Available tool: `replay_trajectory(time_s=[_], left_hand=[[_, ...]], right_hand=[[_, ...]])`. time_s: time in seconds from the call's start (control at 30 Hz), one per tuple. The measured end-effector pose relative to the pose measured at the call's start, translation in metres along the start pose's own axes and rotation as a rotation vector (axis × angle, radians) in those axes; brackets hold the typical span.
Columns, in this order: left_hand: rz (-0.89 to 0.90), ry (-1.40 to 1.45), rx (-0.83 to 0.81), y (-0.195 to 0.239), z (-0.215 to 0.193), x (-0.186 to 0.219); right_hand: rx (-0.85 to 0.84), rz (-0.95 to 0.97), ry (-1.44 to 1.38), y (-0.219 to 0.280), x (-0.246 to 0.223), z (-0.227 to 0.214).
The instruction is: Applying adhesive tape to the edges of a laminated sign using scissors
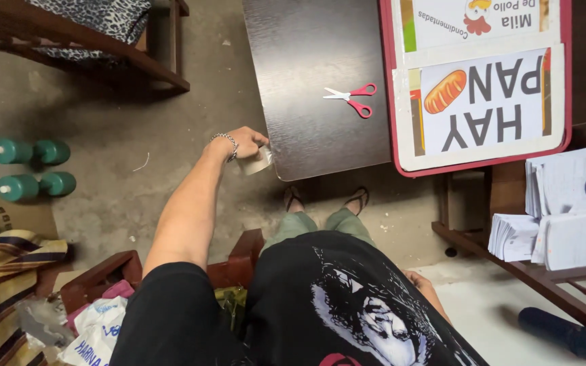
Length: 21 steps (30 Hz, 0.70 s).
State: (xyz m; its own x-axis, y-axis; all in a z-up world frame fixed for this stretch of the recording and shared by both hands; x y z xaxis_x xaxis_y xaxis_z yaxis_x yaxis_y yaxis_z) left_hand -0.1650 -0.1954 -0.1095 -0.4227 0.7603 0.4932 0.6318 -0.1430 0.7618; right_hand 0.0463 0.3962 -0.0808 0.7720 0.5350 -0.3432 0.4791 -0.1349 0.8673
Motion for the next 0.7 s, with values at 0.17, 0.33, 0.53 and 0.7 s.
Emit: replay_trajectory(time_s=[0.17, 0.33, 0.53, 0.7], left_hand=[[-0.169, 0.067, -0.064, 0.031, -0.017, 0.029], [-0.160, 0.117, 0.079, 0.025, -0.012, 0.031], [-0.249, 0.035, 0.203, 0.043, -0.013, 0.048], [-0.198, -0.102, 0.398, 0.038, -0.005, 0.052]], right_hand=[[-0.024, -0.020, -0.029, -0.016, -0.006, 0.009], [-0.029, -0.020, -0.044, -0.016, -0.019, 0.013], [-0.033, -0.040, -0.056, -0.029, -0.002, 0.012], [-0.007, -0.014, 0.053, -0.032, -0.003, 0.007]])
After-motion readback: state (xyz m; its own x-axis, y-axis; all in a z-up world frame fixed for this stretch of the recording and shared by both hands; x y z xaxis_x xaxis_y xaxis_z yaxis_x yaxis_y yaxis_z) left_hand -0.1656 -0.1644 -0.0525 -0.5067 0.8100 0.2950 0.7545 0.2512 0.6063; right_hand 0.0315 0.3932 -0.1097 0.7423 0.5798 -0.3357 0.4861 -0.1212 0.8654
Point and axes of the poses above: each hand's wrist, its own y-axis away from the middle knuckle, its own z-axis out of the palm, x = y × z, the point moved 6 cm from there along -y, towards the middle knuckle
